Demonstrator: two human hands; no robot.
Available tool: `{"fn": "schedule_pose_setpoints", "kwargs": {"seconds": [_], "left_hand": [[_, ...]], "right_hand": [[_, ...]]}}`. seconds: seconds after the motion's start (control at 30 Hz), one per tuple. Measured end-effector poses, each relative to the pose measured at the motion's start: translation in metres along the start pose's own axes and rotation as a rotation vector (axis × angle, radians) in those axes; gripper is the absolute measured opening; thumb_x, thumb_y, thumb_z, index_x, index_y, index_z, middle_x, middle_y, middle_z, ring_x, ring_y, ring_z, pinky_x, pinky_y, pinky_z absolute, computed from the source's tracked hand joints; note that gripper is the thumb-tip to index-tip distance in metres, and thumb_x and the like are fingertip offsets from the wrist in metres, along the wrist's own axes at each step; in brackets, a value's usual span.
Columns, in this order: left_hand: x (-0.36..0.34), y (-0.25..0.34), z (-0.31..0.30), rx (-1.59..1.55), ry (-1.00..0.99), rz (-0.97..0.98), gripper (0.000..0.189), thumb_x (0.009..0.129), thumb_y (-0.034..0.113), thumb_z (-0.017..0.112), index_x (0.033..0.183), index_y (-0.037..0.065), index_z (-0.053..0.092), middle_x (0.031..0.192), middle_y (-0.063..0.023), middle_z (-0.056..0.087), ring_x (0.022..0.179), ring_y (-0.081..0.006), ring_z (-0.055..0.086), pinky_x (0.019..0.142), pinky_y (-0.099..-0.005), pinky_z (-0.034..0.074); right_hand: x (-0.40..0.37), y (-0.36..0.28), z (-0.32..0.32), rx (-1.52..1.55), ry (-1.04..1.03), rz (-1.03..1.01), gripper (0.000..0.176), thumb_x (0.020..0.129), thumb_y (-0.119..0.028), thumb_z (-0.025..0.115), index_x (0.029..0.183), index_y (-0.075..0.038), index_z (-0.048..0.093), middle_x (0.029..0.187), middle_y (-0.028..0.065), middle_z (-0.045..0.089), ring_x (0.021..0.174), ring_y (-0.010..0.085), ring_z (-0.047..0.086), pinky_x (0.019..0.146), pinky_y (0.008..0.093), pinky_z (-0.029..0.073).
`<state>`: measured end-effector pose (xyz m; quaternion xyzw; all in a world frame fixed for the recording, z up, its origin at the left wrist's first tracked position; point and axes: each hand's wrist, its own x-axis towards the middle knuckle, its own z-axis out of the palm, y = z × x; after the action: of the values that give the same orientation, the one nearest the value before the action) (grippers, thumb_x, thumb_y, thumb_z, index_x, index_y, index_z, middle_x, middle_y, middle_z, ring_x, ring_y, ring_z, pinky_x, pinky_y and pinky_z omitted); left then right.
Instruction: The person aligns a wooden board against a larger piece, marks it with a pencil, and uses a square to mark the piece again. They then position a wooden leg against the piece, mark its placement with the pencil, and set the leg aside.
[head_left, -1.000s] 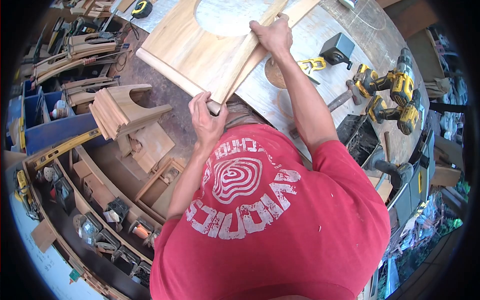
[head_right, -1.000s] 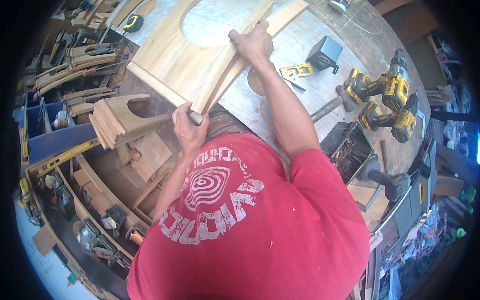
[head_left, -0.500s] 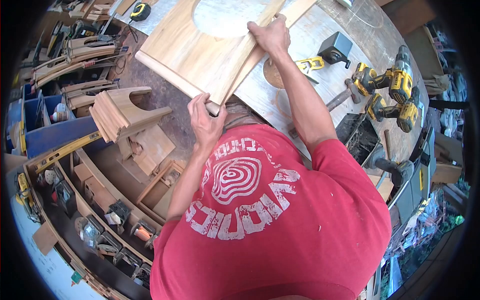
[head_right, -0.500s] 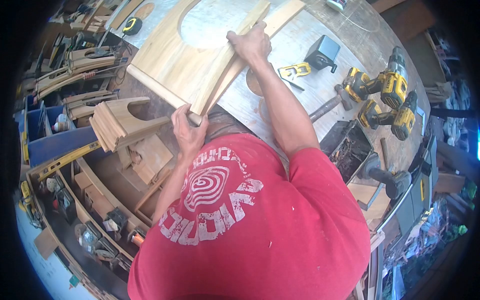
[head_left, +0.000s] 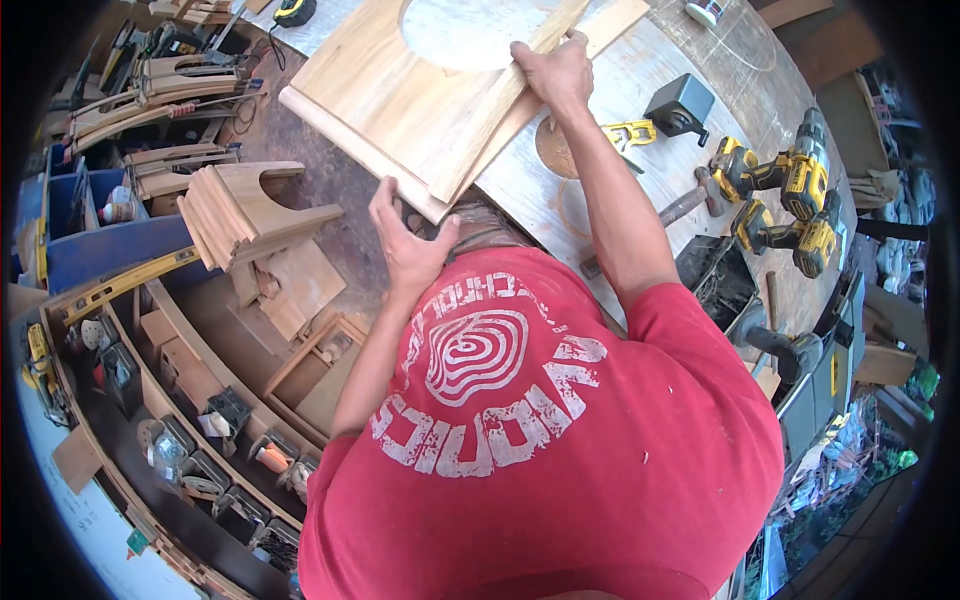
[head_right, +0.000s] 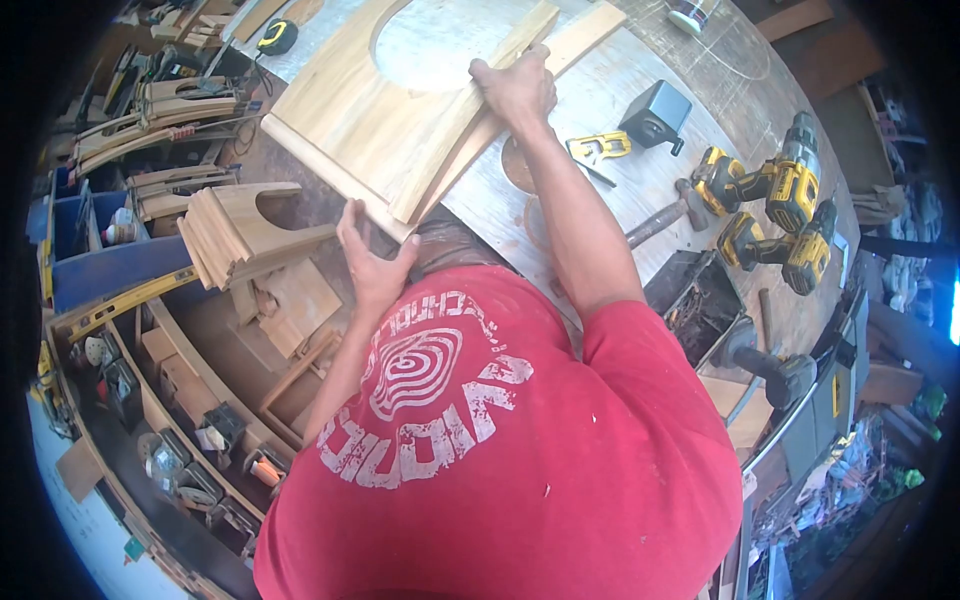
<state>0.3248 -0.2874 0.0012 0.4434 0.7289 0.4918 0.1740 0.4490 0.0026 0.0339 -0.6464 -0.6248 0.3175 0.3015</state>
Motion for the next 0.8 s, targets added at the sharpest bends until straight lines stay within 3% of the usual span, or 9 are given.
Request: {"fn": "schedule_pose_setpoints", "kwargs": {"seconds": [0.1, 0.2, 0.23, 0.33, 0.43, 0.53, 0.6, 0.67, 0.8], "left_hand": [[0.005, -0.003, -0.005, -0.251, 0.037, -0.433, 0.118, 0.083, 0.038, 0.085, 0.16, -0.007, 0.01, 0.157, -0.031, 0.025, 0.144, -0.0421, 0.038, 0.121, -0.0489, 0.034], [0.013, -0.002, 0.001, -0.409, 0.015, -0.682, 0.129, 0.084, 0.051, 0.082, 0.161, -0.009, -0.002, 0.162, -0.0358, 0.016, 0.148, -0.0446, 0.033, 0.121, -0.0503, 0.033], [0.014, 0.001, 0.006, -0.376, -0.029, -0.657, 0.133, 0.083, 0.057, 0.08, 0.16, -0.01, -0.005, 0.162, -0.0395, 0.011, 0.149, -0.0478, 0.03, 0.123, -0.0513, 0.029], [0.016, 0.007, 0.012, 0.186, 0.0, -0.417, 0.126, 0.081, 0.053, 0.083, 0.16, -0.009, 0.008, 0.16, -0.0389, 0.017, 0.145, -0.0486, 0.033, 0.122, -0.0526, 0.027], [0.026, 0.043, -0.003, 0.51, 0.123, 0.223, 0.103, 0.081, 0.043, 0.082, 0.154, -0.006, 0.031, 0.156, -0.0353, 0.03, 0.14, -0.048, 0.039, 0.12, -0.0554, 0.028], [0.043, 0.067, 0.007, 0.406, -0.131, 0.597, 0.08, 0.08, 0.034, 0.081, 0.142, -0.004, 0.048, 0.15, -0.0303, 0.042, 0.137, -0.0454, 0.042, 0.117, -0.0577, 0.031], [0.043, 0.089, 0.024, 0.462, -0.298, 0.545, 0.084, 0.08, 0.031, 0.081, 0.145, -0.008, 0.045, 0.15, -0.0297, 0.044, 0.139, -0.0463, 0.041, 0.116, -0.0551, 0.035], [0.049, 0.097, 0.042, 0.504, -0.436, 0.506, 0.084, 0.082, 0.032, 0.08, 0.145, -0.009, 0.044, 0.151, -0.0301, 0.043, 0.139, -0.0462, 0.042, 0.116, -0.0545, 0.035], [0.062, 0.096, 0.067, 0.75, -0.439, 0.463, 0.089, 0.082, 0.035, 0.081, 0.146, -0.012, 0.042, 0.153, -0.0339, 0.04, 0.141, -0.045, 0.042, 0.116, -0.0518, 0.037]], "right_hand": [[-0.002, -0.005, -0.003, -0.017, -0.003, 0.02, 0.101, 0.07, -0.043, 0.082, 0.143, 0.013, 0.04, 0.121, 0.0327, 0.067, 0.116, 0.0441, 0.066, 0.104, 0.0461, 0.05], [-0.002, -0.004, -0.002, -0.013, 0.006, 0.004, 0.101, 0.07, -0.042, 0.082, 0.144, 0.012, 0.04, 0.121, 0.0323, 0.067, 0.116, 0.0437, 0.066, 0.105, 0.0458, 0.05], [-0.002, -0.005, -0.002, -0.006, 0.003, 0.0, 0.101, 0.07, -0.042, 0.082, 0.144, 0.012, 0.039, 0.122, 0.0323, 0.067, 0.117, 0.0436, 0.066, 0.105, 0.0456, 0.05], [-0.003, -0.006, -0.004, 0.0, 0.006, -0.006, 0.101, 0.07, -0.042, 0.082, 0.144, 0.011, 0.039, 0.122, 0.032, 0.067, 0.117, 0.0431, 0.066, 0.105, 0.0453, 0.05], [-0.002, -0.005, -0.003, -0.011, 0.017, -0.006, 0.1, 0.07, -0.041, 0.082, 0.144, 0.011, 0.039, 0.121, 0.0315, 0.068, 0.117, 0.0427, 0.066, 0.105, 0.0451, 0.05], [-0.004, -0.006, -0.002, -0.006, 0.012, -0.007, 0.1, 0.071, -0.043, 0.083, 0.143, 0.012, 0.041, 0.121, 0.0311, 0.068, 0.115, 0.0412, 0.067, 0.104, 0.044, 0.051], [-0.001, -0.003, -0.002, 0.007, 0.012, -0.008, 0.101, 0.071, -0.046, 0.086, 0.141, 0.014, 0.044, 0.12, 0.0304, 0.069, 0.112, 0.0383, 0.07, 0.101, 0.0422, 0.053], [-0.003, -0.006, -0.002, 0.002, 0.002, -0.009, 0.1, 0.071, -0.043, 0.084, 0.142, 0.012, 0.041, 0.12, 0.0317, 0.069, 0.115, 0.0418, 0.068, 0.103, 0.044, 0.051], [-0.002, -0.007, -0.002, -0.031, 0.029, -0.007, 0.101, 0.071, -0.043, 0.083, 0.144, 0.011, 0.04, 0.121, 0.0328, 0.068, 0.117, 0.0436, 0.067, 0.105, 0.045, 0.05]]}}
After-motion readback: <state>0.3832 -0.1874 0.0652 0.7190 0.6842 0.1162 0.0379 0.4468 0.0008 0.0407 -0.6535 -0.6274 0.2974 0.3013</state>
